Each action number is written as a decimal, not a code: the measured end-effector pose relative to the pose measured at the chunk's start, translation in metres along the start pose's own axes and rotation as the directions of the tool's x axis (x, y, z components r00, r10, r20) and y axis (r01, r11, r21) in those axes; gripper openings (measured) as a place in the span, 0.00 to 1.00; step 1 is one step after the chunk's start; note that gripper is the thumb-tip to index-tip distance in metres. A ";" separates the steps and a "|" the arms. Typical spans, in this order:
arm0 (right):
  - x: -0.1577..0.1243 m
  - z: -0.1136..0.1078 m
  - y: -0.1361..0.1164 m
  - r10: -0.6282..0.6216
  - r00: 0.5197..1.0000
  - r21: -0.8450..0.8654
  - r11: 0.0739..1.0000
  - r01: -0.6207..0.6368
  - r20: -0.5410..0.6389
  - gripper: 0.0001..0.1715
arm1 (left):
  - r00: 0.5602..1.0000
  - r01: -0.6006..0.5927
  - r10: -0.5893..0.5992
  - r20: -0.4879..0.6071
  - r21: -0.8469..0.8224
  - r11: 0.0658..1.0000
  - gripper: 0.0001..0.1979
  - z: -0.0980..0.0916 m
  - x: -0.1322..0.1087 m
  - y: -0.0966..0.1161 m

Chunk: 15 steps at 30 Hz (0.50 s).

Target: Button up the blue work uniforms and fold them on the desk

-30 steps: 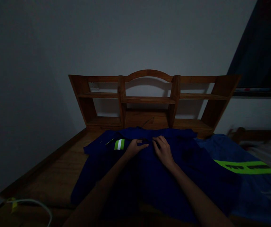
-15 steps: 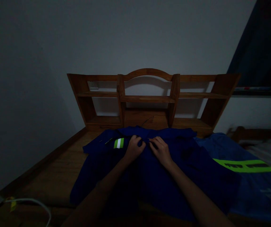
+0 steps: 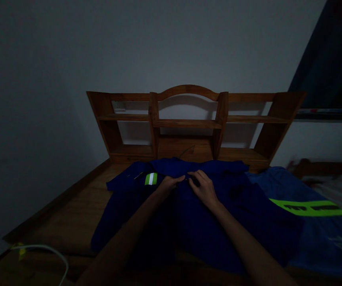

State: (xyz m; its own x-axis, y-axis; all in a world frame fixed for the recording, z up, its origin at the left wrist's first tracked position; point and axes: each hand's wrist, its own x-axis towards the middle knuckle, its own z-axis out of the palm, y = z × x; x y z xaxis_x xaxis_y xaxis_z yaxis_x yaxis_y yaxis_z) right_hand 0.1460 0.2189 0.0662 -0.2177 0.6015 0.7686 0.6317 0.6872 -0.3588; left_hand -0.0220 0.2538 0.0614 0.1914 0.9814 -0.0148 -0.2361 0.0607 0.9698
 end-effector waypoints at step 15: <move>0.001 -0.006 -0.007 0.020 0.999 0.057 0.998 -0.022 0.036 0.19 | 0.988 0.131 -0.121 0.100 -0.093 0.987 0.13 -0.005 -0.002 0.003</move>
State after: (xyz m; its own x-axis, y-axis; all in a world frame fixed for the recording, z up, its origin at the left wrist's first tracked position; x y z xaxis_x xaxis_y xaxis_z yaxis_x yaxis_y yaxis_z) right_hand 0.1458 0.2124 0.0719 -0.2311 0.6296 0.7418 0.5927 0.6957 -0.4058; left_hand -0.0276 0.2530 0.0629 0.3132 0.9435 -0.1080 -0.2970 0.2053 0.9326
